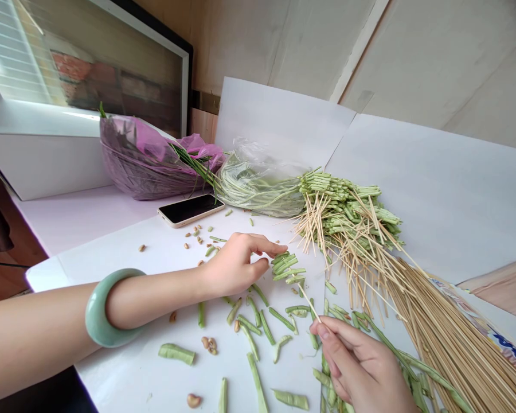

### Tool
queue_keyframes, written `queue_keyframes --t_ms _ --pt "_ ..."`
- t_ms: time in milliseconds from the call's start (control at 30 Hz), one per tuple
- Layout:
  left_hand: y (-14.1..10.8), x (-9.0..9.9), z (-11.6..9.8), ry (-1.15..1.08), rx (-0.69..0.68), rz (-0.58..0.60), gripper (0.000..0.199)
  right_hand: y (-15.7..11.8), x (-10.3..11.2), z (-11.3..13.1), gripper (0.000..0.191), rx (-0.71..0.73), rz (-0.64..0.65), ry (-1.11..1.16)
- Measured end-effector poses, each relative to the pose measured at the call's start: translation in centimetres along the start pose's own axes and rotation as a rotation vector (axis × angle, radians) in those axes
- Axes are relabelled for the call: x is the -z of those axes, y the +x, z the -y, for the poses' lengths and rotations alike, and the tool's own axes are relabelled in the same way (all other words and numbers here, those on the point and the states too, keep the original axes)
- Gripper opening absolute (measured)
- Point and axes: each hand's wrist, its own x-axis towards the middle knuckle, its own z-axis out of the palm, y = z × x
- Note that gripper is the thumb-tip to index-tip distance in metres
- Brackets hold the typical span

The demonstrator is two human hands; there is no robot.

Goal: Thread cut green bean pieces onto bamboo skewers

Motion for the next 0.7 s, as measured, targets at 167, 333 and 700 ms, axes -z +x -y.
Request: queue_keyframes --t_ms 167,333,700 --pt "0.07 -0.04 -0.51 -0.021 0.012 0.011 0.041 0.07 0.03 -0.09 0.050 -0.002 -0.011 0.008" --pt "-0.06 -0.20 -0.46 -0.182 0.030 0.014 0.031 0.08 0.09 -0.44 0.052 -0.003 -0.017 0.019" --pt "0.27 -0.85 0.06 -0.583 0.191 -0.006 0.026 0.20 0.30 -0.77 0.046 0.037 -0.015 -0.044"
